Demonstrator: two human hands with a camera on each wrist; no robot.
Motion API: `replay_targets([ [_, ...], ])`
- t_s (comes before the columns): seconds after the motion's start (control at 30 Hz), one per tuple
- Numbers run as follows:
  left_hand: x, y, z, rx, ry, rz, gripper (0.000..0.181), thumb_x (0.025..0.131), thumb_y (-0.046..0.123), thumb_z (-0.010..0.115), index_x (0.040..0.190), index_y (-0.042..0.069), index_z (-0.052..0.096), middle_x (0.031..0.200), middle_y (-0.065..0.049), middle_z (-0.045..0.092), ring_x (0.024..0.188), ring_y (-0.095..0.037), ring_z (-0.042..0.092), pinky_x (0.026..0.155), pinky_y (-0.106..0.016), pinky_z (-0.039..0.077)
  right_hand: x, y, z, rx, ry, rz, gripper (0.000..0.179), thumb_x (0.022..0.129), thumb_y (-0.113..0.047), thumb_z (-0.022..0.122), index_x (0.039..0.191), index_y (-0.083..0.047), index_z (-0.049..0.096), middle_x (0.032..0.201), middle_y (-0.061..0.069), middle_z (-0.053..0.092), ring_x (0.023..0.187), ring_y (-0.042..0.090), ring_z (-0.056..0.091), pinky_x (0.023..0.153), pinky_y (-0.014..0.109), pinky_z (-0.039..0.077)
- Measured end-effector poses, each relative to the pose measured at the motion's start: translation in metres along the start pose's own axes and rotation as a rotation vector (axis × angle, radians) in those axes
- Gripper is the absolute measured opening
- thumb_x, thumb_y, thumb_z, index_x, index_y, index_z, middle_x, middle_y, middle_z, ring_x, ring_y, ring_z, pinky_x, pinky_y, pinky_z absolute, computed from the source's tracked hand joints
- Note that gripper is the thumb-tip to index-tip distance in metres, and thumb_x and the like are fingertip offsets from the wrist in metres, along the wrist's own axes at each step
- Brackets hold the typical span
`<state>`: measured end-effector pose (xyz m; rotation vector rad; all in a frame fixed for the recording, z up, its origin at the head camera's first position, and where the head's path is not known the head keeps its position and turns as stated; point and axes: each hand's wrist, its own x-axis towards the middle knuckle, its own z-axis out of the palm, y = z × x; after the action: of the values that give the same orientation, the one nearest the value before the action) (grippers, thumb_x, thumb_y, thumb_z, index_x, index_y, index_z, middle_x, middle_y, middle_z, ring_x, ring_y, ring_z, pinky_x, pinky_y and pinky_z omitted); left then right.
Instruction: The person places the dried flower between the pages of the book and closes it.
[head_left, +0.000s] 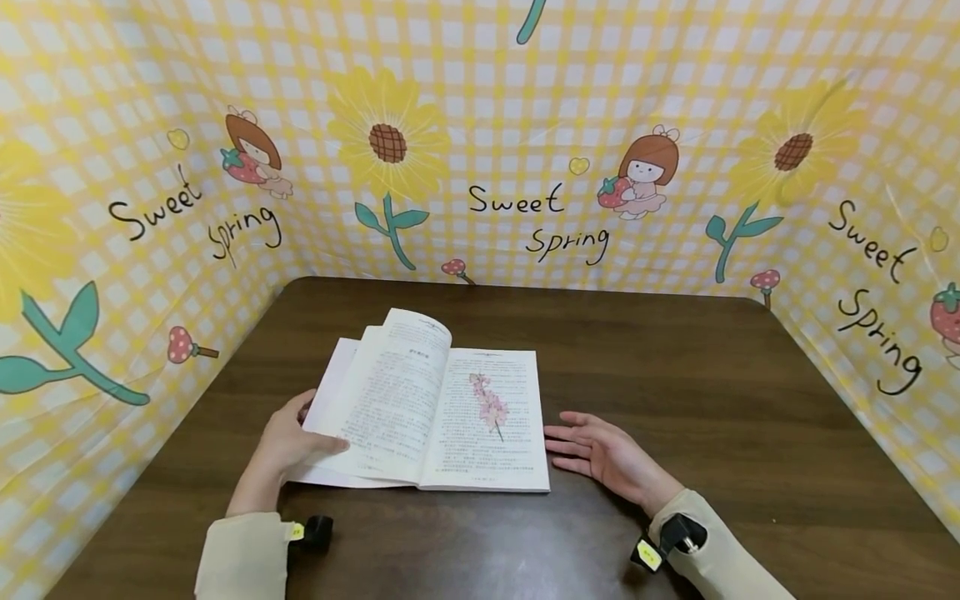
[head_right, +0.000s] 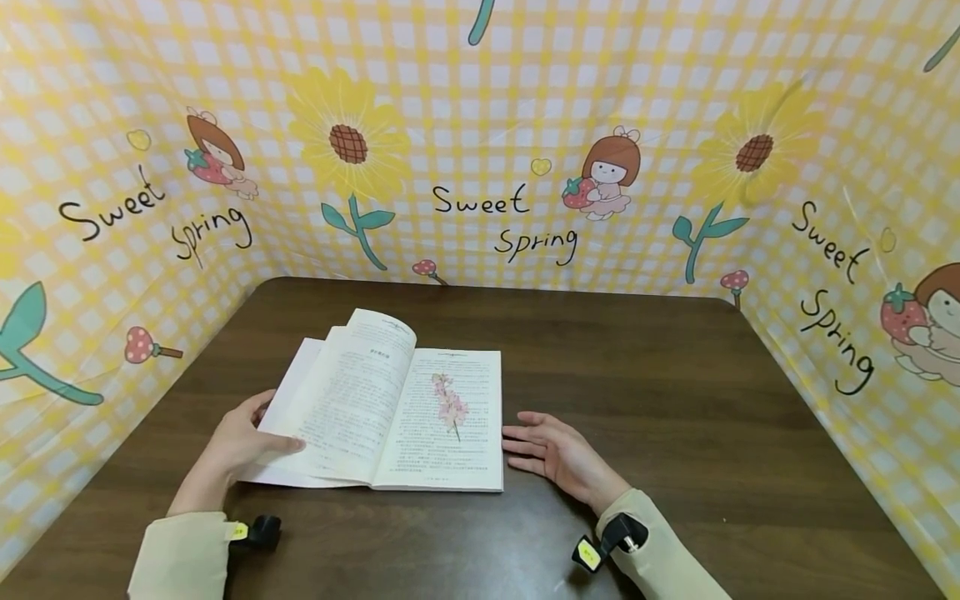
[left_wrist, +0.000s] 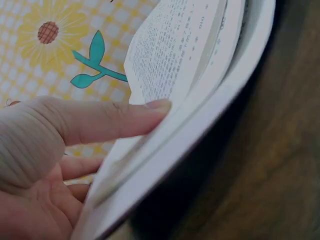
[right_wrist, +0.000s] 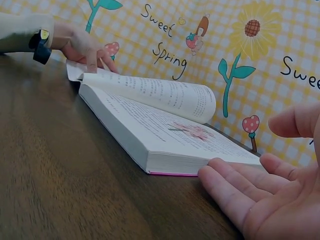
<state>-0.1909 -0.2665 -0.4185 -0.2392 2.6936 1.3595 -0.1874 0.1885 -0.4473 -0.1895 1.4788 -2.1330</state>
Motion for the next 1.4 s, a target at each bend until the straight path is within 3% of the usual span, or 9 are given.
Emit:
replay_targets([
  [0.17, 0.0, 0.002, -0.003, -0.087, 0.042, -0.003, 0.111, 0.069, 0.008, 0.09, 0.155, -0.004, 0.02, 0.142, -0.034, 0.039, 0.122, -0.042, 0.042, 0.098, -0.048, 0.039, 0.0, -0.001, 0.0, 0.002, 0.005, 0.002, 0.054, 0.106, -0.009, 0.038, 0.149, 0.011, 0.012, 0.15, 0.034, 0.034, 0.13, 0.034, 0.051, 0.104, 0.044, 0.045],
  [0.37, -0.004, 0.007, -0.005, -0.238, 0.051, 0.006, 0.109, 0.07, 0.005, 0.09, 0.157, 0.005, 0.024, 0.142, -0.03, 0.046, 0.11, -0.029, 0.055, 0.075, -0.026, 0.052, -0.001, -0.001, -0.001, 0.003, 0.01, 0.009, 0.056, 0.106, -0.009, 0.04, 0.151, 0.01, 0.011, 0.151, 0.033, 0.033, 0.13, 0.032, 0.051, 0.105, 0.044, 0.045],
  [0.57, -0.008, 0.02, -0.002, -0.407, 0.074, 0.08, 0.104, 0.071, -0.005, 0.086, 0.157, 0.009, 0.029, 0.126, -0.014, 0.06, 0.09, -0.009, 0.062, 0.069, -0.028, 0.058, 0.0, -0.002, -0.002, 0.009, 0.024, 0.003, 0.056, 0.107, -0.01, 0.038, 0.151, 0.01, 0.011, 0.151, 0.031, 0.035, 0.127, 0.029, 0.054, 0.104, 0.043, 0.045],
  [0.7, -0.01, 0.028, 0.001, -0.489, 0.088, 0.129, 0.101, 0.071, -0.01, 0.084, 0.155, 0.007, 0.032, 0.107, 0.005, 0.066, 0.087, -0.007, 0.065, 0.068, -0.028, 0.058, 0.0, -0.001, -0.001, 0.021, 0.021, -0.003, 0.055, 0.108, -0.013, 0.037, 0.151, 0.01, 0.012, 0.151, 0.031, 0.036, 0.127, 0.029, 0.054, 0.104, 0.043, 0.045],
  [0.83, -0.013, 0.032, 0.006, -0.58, 0.072, 0.143, 0.1, 0.071, -0.014, 0.081, 0.155, 0.005, 0.031, 0.099, 0.013, 0.067, 0.086, -0.008, 0.066, 0.068, -0.028, 0.059, 0.0, 0.001, -0.001, 0.026, 0.014, 0.002, 0.056, 0.109, -0.016, 0.036, 0.152, 0.011, 0.011, 0.151, 0.031, 0.035, 0.128, 0.029, 0.053, 0.105, 0.043, 0.044],
  [1.0, -0.015, 0.04, 0.015, -0.663, 0.053, 0.149, 0.098, 0.072, -0.017, 0.078, 0.155, 0.006, 0.031, 0.099, 0.012, 0.068, 0.087, -0.008, 0.067, 0.068, -0.028, 0.059, 0.0, 0.001, -0.001, 0.027, 0.017, 0.007, 0.057, 0.108, -0.015, 0.037, 0.152, 0.011, 0.012, 0.151, 0.031, 0.035, 0.128, 0.029, 0.053, 0.105, 0.043, 0.044],
  [1.17, -0.017, 0.054, 0.026, -0.68, 0.068, 0.14, 0.095, 0.072, -0.018, 0.077, 0.154, 0.007, 0.035, 0.101, 0.01, 0.068, 0.089, -0.009, 0.067, 0.069, -0.029, 0.059, 0.0, 0.001, -0.001, 0.024, 0.012, 0.0, 0.056, 0.108, -0.013, 0.036, 0.152, 0.012, 0.011, 0.151, 0.032, 0.033, 0.13, 0.031, 0.052, 0.106, 0.043, 0.043],
  [1.4, -0.02, 0.072, 0.043, -0.642, 0.077, 0.138, 0.094, 0.073, -0.016, 0.078, 0.154, 0.01, 0.037, 0.121, -0.013, 0.063, 0.096, -0.012, 0.063, 0.074, -0.027, 0.058, 0.0, 0.002, -0.001, 0.034, 0.012, -0.006, 0.056, 0.108, -0.014, 0.036, 0.152, 0.012, 0.011, 0.151, 0.033, 0.033, 0.129, 0.031, 0.052, 0.106, 0.044, 0.043],
])
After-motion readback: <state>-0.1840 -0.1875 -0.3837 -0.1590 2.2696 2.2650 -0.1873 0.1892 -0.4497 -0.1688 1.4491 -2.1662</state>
